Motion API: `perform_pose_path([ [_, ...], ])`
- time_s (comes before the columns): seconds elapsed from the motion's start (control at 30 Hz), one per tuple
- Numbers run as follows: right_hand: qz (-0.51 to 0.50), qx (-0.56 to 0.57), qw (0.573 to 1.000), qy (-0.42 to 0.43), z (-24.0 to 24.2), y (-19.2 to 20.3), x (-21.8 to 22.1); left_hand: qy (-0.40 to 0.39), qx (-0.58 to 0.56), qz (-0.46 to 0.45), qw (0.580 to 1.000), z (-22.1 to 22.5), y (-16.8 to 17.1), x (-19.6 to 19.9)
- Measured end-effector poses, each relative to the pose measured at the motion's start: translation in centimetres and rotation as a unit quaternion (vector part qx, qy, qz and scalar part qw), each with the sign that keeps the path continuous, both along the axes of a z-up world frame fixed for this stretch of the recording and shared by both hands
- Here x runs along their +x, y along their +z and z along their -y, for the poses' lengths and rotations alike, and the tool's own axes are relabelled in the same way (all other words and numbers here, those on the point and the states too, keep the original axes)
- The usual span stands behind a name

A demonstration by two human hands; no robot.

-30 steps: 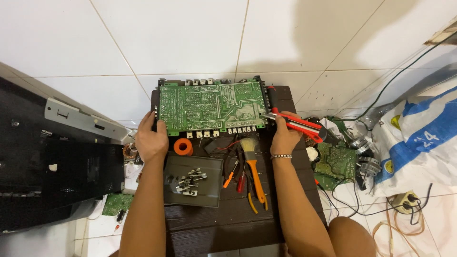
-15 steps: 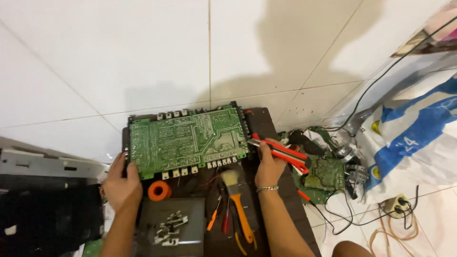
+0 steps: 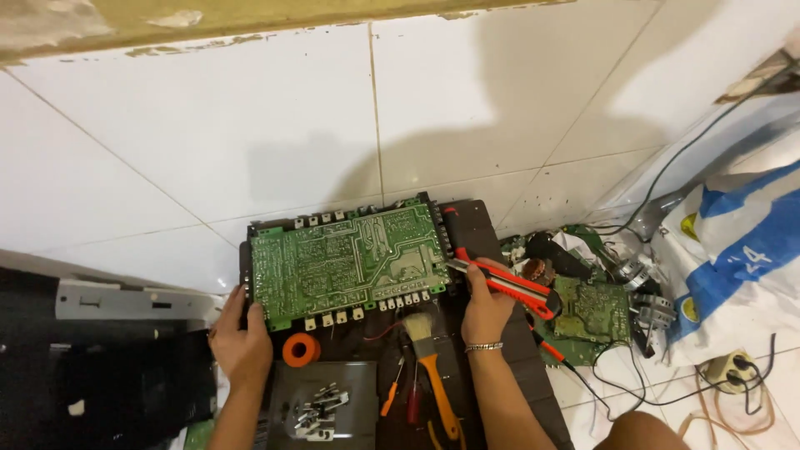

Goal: A person cleans a circuit board with a brush and then performs soldering on various components.

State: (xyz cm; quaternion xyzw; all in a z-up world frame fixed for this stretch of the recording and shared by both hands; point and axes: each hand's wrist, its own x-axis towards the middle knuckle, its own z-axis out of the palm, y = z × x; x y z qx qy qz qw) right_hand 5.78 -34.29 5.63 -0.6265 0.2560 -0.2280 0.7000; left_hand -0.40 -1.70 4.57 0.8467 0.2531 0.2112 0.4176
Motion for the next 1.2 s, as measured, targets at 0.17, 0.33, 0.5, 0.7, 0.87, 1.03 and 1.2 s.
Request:
perform_pose_path([
  [0.17, 0.043, -0.006, 0.999, 0.007, -0.2, -1.0, 0.5, 0.001, 0.032, 0.096, 0.995, -2.4, -5.6, 0.8],
  [0.33, 0.008, -0.103, 0.995, -0.007, -0.8, 0.7, -0.2, 0.034, 0.036, 0.083, 0.995, -1.5, -5.1, 0.4],
  [0.5, 0.043, 0.073, 0.996, -0.025, -0.6, -0.1, 0.7, 0.056, -0.007, -0.021, 0.998, -1.9, -5.2, 0.1],
  [0.7, 0.013, 0.156, 0.988, -0.012, 1.0, -2.3, 2.6, 0.059, -0.026, -0.038, 0.997, -1.1, -3.5, -0.3],
  [0.87, 0.013, -0.031, 0.997, 0.072, 2.5, 1.3, 0.7, 0.063, -0.018, -0.037, 0.997, -1.4, -3.6, 0.5],
  [1.03, 0.033, -0.176, 0.971, 0.161, 3.8, 0.6, -1.1, 0.064, -0.013, -0.023, 0.998, -1.3, -3.8, 0.4],
  [1.2, 0.065, -0.140, 0.983, 0.099, 4.0, -1.1, -0.4, 0.070, 0.019, -0.015, 0.997, -1.6, -4.9, 0.7],
])
